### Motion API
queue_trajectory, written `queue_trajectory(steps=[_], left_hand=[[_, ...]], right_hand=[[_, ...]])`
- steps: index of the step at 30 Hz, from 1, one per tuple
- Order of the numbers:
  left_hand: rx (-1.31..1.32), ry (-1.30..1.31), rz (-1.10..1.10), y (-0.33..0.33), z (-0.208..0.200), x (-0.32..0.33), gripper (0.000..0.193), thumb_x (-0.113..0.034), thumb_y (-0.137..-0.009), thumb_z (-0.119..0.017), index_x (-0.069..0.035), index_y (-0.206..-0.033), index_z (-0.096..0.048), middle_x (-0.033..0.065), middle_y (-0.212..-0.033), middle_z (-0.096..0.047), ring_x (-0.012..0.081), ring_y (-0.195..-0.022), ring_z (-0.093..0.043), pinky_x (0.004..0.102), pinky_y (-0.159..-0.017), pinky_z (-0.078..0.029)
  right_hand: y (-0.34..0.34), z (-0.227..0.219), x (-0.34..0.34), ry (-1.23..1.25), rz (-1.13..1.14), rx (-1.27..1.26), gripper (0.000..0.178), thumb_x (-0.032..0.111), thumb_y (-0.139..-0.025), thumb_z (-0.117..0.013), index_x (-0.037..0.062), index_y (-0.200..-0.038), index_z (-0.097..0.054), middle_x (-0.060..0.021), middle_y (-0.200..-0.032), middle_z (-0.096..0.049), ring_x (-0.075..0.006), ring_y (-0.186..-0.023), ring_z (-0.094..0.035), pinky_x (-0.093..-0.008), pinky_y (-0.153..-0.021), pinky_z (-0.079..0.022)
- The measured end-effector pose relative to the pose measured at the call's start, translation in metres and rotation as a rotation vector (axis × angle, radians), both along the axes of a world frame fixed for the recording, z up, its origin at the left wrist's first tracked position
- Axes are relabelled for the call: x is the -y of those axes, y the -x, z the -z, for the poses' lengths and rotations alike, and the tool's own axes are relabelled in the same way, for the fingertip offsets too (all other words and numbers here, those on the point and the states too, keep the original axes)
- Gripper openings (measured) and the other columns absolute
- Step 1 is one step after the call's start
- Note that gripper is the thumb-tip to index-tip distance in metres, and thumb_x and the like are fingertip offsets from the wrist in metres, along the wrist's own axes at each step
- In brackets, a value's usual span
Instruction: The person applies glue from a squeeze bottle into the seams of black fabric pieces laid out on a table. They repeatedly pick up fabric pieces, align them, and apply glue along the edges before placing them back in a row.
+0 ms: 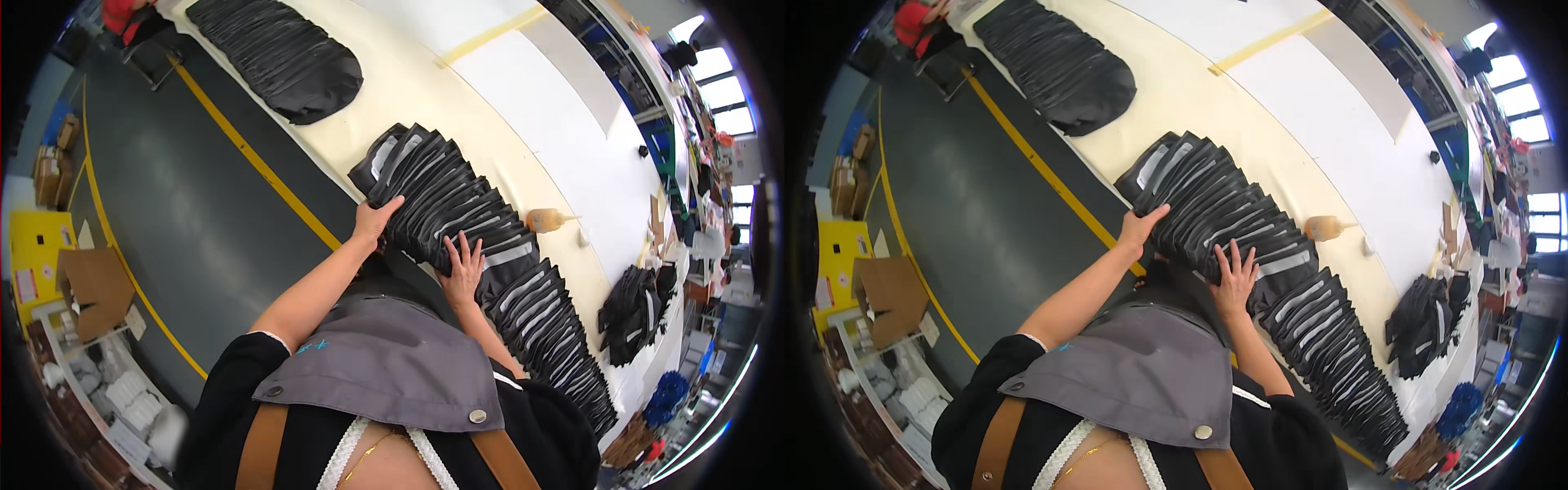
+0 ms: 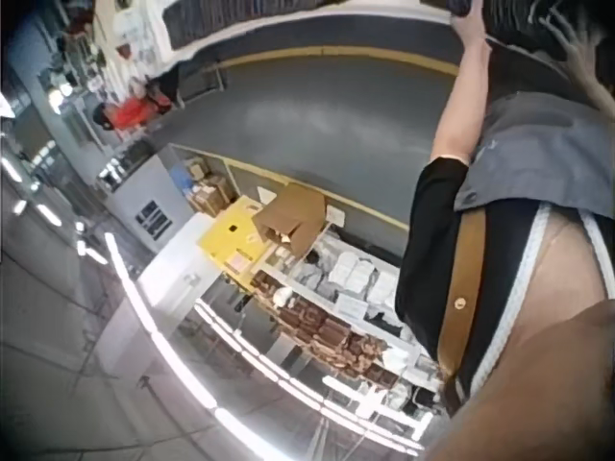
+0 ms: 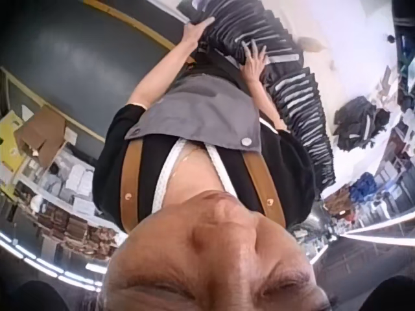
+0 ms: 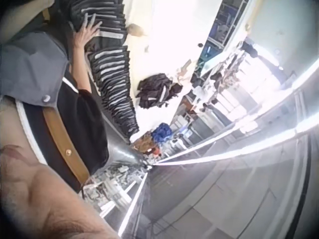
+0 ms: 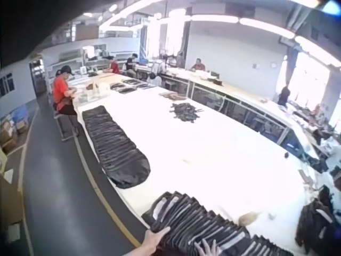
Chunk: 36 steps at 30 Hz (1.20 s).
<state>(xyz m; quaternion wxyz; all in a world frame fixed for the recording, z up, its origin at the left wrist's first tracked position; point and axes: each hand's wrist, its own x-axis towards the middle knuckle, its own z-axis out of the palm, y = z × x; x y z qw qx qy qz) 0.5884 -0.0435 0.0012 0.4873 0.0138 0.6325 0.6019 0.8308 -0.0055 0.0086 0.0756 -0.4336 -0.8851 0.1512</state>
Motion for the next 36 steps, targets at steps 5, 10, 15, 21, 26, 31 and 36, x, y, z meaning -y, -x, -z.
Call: queue_trajectory(steps=[5,10,15,21,26,31,36], left_hand=[[0.272,-0.028,0.305,0.009,-0.088,-0.017,0.046,-0.022,-0.083,-0.074,-0.004,-0.122,-0.058,0.0066,-0.108,-0.066,0.0181,-0.092,-0.066,0.0349,-0.076,-0.056],[0.439,-0.174,0.379,0.038,-0.164,-0.055,0.042,-0.026,-0.091,-0.068,-0.015,-0.128,-0.052,0.0031,-0.117,-0.06,0.0182,-0.107,-0.06,0.0385,-0.084,-0.056],[0.321,-0.049,0.467,0.068,-0.103,-0.143,0.061,-0.037,-0.092,-0.067,0.005,-0.13,-0.047,0.0172,-0.136,-0.048,0.0258,-0.123,-0.05,0.0374,-0.098,-0.048],[-0.071,-0.021,0.487,0.079,-0.036,-0.097,0.037,-0.027,-0.092,-0.068,0.002,-0.114,-0.061,0.0081,-0.111,-0.065,0.0148,-0.105,-0.061,0.0289,-0.088,-0.049],[-0.262,0.099,0.055,0.128,-0.018,-0.05,0.034,-0.03,-0.091,-0.068,0.001,-0.104,-0.062,0.0041,-0.095,-0.063,0.0113,-0.088,-0.061,0.0245,-0.073,-0.05],[0.029,0.03,-0.075,0.183,0.015,-0.088,0.032,-0.03,-0.09,-0.07,0.0,-0.1,-0.064,-0.0003,-0.081,-0.059,0.0069,-0.067,-0.055,0.0207,-0.054,-0.04],[0.124,0.042,-0.074,0.199,0.013,-0.107,0.025,-0.026,-0.09,-0.07,-0.006,-0.079,-0.06,-0.0056,-0.061,-0.047,0.0048,-0.049,-0.039,0.0224,-0.046,-0.029]], right_hand=[[-0.012,-0.052,-0.037,0.57,0.092,-0.358,0.046,0.003,-0.072,-0.067,0.0044,-0.118,-0.062,-0.0129,-0.114,-0.066,-0.0317,-0.109,-0.064,-0.0343,-0.093,-0.048],[-0.04,-0.134,-0.134,1.116,0.339,-0.534,0.048,0.011,-0.066,-0.082,-0.0028,-0.109,-0.065,-0.0068,-0.096,-0.069,-0.0135,-0.089,-0.062,-0.0287,-0.082,-0.049],[0.017,-0.078,-0.221,0.643,0.16,0.257,0.054,0.017,-0.077,-0.075,-0.0065,-0.12,-0.055,-0.02,-0.113,-0.065,-0.0298,-0.106,-0.062,-0.0388,-0.093,-0.048],[0.056,-0.056,-0.249,0.151,0.127,0.284,0.057,0.026,-0.087,-0.065,-0.0036,-0.133,-0.05,-0.0249,-0.127,-0.058,-0.0362,-0.122,-0.053,-0.0427,-0.103,-0.041],[0.165,-0.035,-0.288,0.419,0.232,-0.264,0.049,0.037,-0.09,-0.064,0.0012,-0.124,-0.061,-0.0184,-0.116,-0.067,-0.0311,-0.113,-0.062,-0.0402,-0.098,-0.046],[0.286,0.027,-0.324,0.188,0.293,-0.042,0.056,0.051,-0.087,-0.063,0.0028,-0.116,-0.066,-0.0169,-0.111,-0.069,-0.0304,-0.102,-0.066,-0.0406,-0.087,-0.051],[0.305,0.037,-0.324,0.188,0.385,-0.307,0.041,0.041,-0.089,-0.064,0.0017,-0.099,-0.07,-0.0131,-0.089,-0.07,-0.027,-0.082,-0.066,-0.0379,-0.078,-0.051]])
